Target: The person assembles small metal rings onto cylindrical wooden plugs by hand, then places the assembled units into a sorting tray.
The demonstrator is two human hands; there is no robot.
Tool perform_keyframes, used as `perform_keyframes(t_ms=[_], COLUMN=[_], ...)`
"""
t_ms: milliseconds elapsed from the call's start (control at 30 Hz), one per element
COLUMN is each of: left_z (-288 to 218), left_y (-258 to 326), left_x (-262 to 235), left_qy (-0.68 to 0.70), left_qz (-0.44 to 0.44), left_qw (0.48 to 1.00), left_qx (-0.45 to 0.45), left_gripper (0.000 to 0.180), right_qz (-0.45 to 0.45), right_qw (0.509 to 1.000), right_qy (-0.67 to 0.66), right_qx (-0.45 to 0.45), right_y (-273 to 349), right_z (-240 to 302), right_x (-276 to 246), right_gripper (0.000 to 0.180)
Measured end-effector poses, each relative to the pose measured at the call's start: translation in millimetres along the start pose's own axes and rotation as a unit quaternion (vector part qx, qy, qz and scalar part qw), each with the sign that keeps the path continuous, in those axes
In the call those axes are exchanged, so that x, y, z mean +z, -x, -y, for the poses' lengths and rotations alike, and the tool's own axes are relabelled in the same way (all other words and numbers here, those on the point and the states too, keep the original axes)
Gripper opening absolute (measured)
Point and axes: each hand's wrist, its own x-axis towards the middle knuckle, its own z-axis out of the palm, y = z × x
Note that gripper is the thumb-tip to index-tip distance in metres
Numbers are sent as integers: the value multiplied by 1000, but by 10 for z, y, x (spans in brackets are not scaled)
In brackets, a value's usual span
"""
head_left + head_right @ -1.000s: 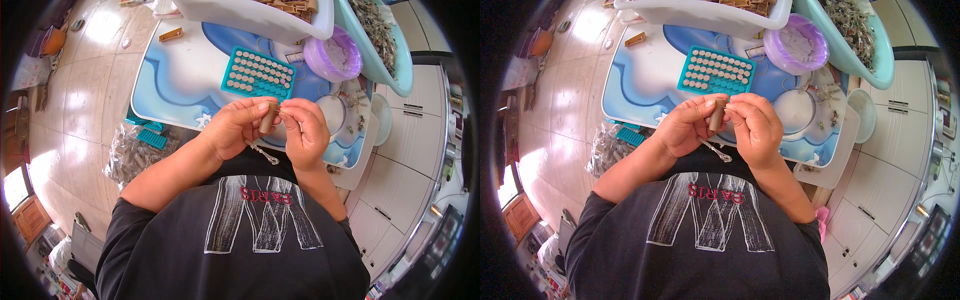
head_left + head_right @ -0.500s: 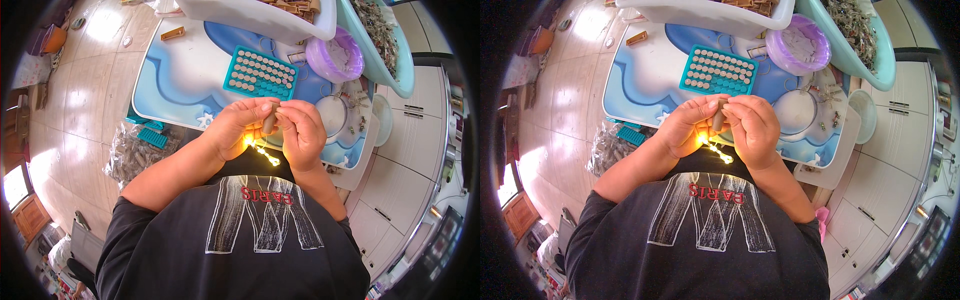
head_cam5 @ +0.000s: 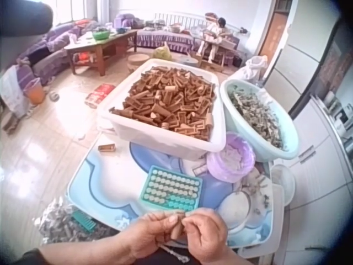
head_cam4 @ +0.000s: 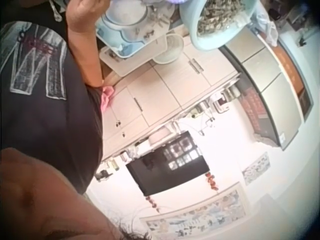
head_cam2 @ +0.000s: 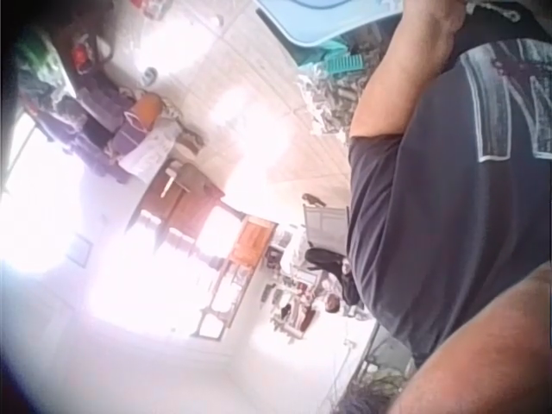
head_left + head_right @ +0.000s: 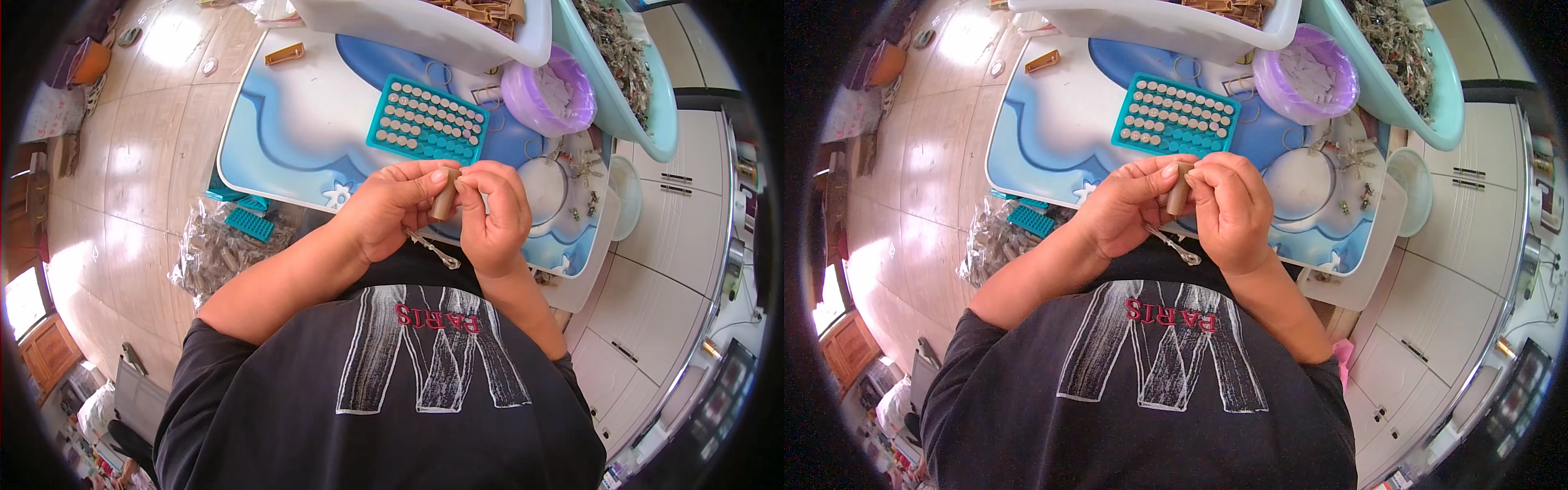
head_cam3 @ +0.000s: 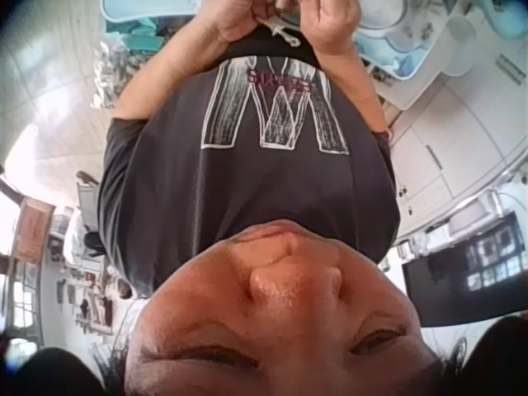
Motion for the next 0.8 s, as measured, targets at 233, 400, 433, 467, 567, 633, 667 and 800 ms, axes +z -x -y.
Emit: perform_keyframes(t_ms=[233,400,433,467,567,633,667,800], left_z=[-29,-15,-18,-13,9,30,34,-10], left_y=[14,14,13,8,8,19,30,81], left_x=[149,73,72,79,67,40,38,101], left_qy=[6,-21,-31,-32,-13,13,12,26], left_qz=[-67,-20,-15,-14,-37,-10,-8,48], left_qw=[998,1000,999,999,999,1000,1000,996], left_qx=[-14,-2,-1,-1,9,0,1,-67], left_gripper=[33,34,35,35,36,34,34,30], right_qz=[-5,8,15,14,64,48,48,160], right_qw=[1000,1000,1000,1000,995,994,984,934], right_qy=[-10,6,11,12,-31,-65,-123,-254], right_qx=[19,7,-2,-3,72,78,119,195], right_y=[16,9,1,-4,-52,-107,-69,-13], right_z=[-17,-15,-17,-2,57,75,47,22], right_x=[-14,-15,-19,-36,-94,-146,-153,-316], right_gripper=[10,10,10,10,11,17,25,27])
